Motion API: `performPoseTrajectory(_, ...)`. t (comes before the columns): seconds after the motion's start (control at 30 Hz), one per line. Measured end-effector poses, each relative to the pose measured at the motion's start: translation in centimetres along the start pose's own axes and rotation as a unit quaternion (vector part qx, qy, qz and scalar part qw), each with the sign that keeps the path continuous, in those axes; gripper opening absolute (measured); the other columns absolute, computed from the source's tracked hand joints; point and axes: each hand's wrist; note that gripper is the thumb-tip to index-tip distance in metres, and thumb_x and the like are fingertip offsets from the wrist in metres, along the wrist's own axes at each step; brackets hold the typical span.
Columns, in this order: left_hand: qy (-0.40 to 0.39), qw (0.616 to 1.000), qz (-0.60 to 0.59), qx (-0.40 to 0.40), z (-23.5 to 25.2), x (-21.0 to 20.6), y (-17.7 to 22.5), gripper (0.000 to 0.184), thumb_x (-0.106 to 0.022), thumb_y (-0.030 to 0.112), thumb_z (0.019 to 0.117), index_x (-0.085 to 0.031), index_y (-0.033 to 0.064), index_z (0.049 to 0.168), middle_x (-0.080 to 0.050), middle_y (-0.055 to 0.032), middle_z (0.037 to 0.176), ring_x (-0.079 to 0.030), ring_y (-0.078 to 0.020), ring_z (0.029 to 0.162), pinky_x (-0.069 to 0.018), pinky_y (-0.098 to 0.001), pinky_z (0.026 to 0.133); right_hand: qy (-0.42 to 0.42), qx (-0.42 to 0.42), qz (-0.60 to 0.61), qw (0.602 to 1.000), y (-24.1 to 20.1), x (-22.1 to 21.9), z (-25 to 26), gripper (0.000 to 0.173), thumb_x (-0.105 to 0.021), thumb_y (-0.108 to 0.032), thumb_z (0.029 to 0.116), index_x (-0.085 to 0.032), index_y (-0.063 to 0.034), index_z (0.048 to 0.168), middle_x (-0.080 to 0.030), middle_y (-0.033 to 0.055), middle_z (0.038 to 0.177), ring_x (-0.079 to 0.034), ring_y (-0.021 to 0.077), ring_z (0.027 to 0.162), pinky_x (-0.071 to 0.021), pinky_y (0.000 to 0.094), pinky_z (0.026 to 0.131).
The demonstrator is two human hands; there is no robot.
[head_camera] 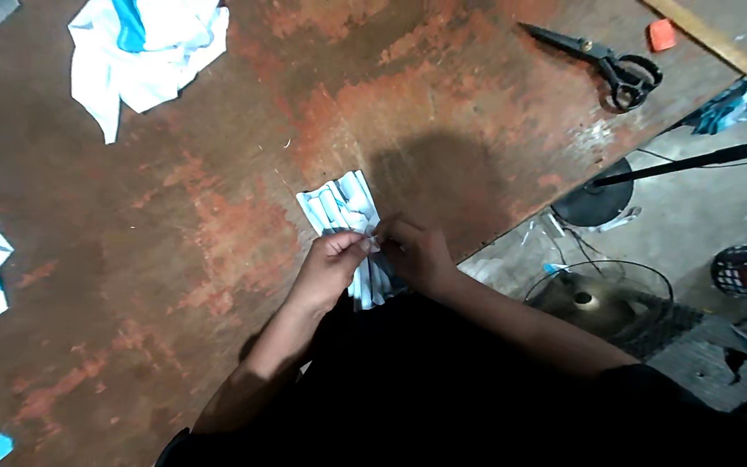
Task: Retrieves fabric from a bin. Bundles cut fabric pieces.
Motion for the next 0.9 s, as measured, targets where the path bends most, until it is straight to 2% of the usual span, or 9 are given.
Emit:
performPoseTrajectory(0.17,0.009,0.979,-0.181,0.093,0.0,-0.4,0.3,0.022,-0.045,0.012,0.1077,-0.064,0.0085,0.097,-0.041,0.0075,0.056,-0.038,0.0004,0.044,-0.0346,-0.0141,0.042,-0.049,0.043,-0.028,0.997,-0.1,0.6,0.0,0.025,-0.070,-0.013,0.0923,-0.072,0.0027,0.111,-0.071,0.0173,0.113,-0.071,0.0235,0.098,-0.0601,0.0363,0.085)
performPoseTrajectory(0.23,0.023,0.983,-0.160,0.088,-0.2,-0.9,0.5,0.021,-0.047,0.012,0.1074,-0.065,0.0078,0.098,-0.043,0.0072,0.057,-0.038,0.0003,0.045,-0.0346,-0.0142,0.044,-0.038,0.063,-0.081,0.994,-0.4,0.5,-0.1,0.023,-0.071,-0.016,0.0942,-0.073,0.0014,0.109,-0.072,0.0170,0.112,-0.072,0.0258,0.099,-0.0604,0.0376,0.084)
performPoseTrajectory(0.33,0.040,0.986,-0.139,0.079,-0.7,-1.3,1.0,0.020,-0.048,0.011,0.1076,-0.066,0.0044,0.110,-0.045,0.0061,0.060,-0.040,-0.0005,0.047,-0.0361,-0.0156,0.045,-0.036,0.080,-0.209,0.974,-0.9,0.3,0.1,0.018,-0.065,-0.014,0.0972,-0.075,-0.0026,0.106,-0.073,0.0160,0.106,-0.072,0.0308,0.092,-0.0609,0.0417,0.069)
performPoseTrajectory(0.47,0.078,0.997,-0.011,0.026,-2.1,-0.3,0.3,0.028,-0.048,0.011,0.1064,-0.059,0.0077,0.132,-0.052,0.0040,0.066,-0.047,-0.0040,0.051,-0.0430,-0.0202,0.048,-0.091,0.075,-0.268,0.956,-1.1,1.0,0.0,0.009,-0.064,-0.004,0.0902,-0.072,-0.0033,0.093,-0.070,0.0165,0.095,-0.071,0.0353,0.088,-0.0584,0.0461,0.060)
performPoseTrajectory(0.57,0.155,0.985,0.068,0.038,-2.7,3.8,-2.0,0.022,-0.052,0.012,0.1056,-0.054,0.0087,0.127,-0.054,0.0022,0.069,-0.049,-0.0051,0.052,-0.0441,-0.0220,0.050,-0.136,0.037,-0.276,0.951,1.1,2.5,-1.2,0.009,-0.067,-0.009,0.0918,-0.073,-0.0030,0.091,-0.071,0.0161,0.095,-0.071,0.0363,0.087,-0.0585,0.0500,0.063)
performPoseTrajectory(0.63,0.121,0.982,0.126,0.077,-3.0,5.2,-3.5,0.023,-0.056,0.013,0.1043,-0.054,0.0040,0.126,-0.059,-0.0021,0.074,-0.055,-0.0082,0.056,-0.0497,-0.0253,0.055,-0.166,-0.046,-0.232,0.957,1.7,2.7,-2.2,0.016,-0.064,-0.015,0.0963,-0.075,-0.0026,0.095,-0.072,0.0159,0.094,-0.072,0.0349,0.085,-0.0593,0.0537,0.067)
performPoseTrajectory(0.7,0.055,0.979,0.171,0.092,-2.7,4.8,-3.4,0.040,-0.056,0.021,0.1054,-0.050,0.0022,0.140,-0.070,-0.0082,0.096,-0.069,-0.0129,0.078,-0.0598,-0.0319,0.073,-0.188,-0.174,-0.119,0.959,1.6,2.6,-1.5,0.025,-0.059,-0.019,0.1018,-0.074,0.0000,0.108,-0.073,0.0163,0.097,-0.072,0.0313,0.086,-0.0586,0.0546,0.077)
performPoseTrajectory(0.8,-0.037,0.982,0.181,0.028,-1.4,3.0,-2.1,0.058,-0.061,0.031,0.1031,-0.043,0.0022,0.150,-0.064,-0.0144,0.132,-0.067,-0.0168,0.116,-0.0561,-0.0376,0.103,-0.197,-0.333,0.096,0.917,0.9,2.9,1.3,0.048,-0.047,-0.037,0.1060,-0.055,-0.0042,0.141,-0.071,0.0088,0.105,-0.069,0.0131,0.088,-0.0594,0.0367,0.082)
performPoseTrajectory(0.9,-0.172,0.972,0.155,-0.049,-0.5,2.7,2.4,0.068,-0.068,0.023,0.0985,-0.039,-0.0028,0.154,-0.066,-0.0191,0.131,-0.070,-0.0207,0.113,-0.0578,-0.0371,0.098,-0.140,-0.376,0.204,0.893,-0.1,3.8,2.9,0.067,-0.073,-0.039,0.0895,-0.048,-0.0015,0.140,-0.071,0.0001,0.106,-0.070,0.0036,0.091,-0.0610,0.0258,0.083)
Point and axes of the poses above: each hand's wrist, its own z-axis towards the middle knuckle, its own x-axis out of the back of the hand, y = z × x
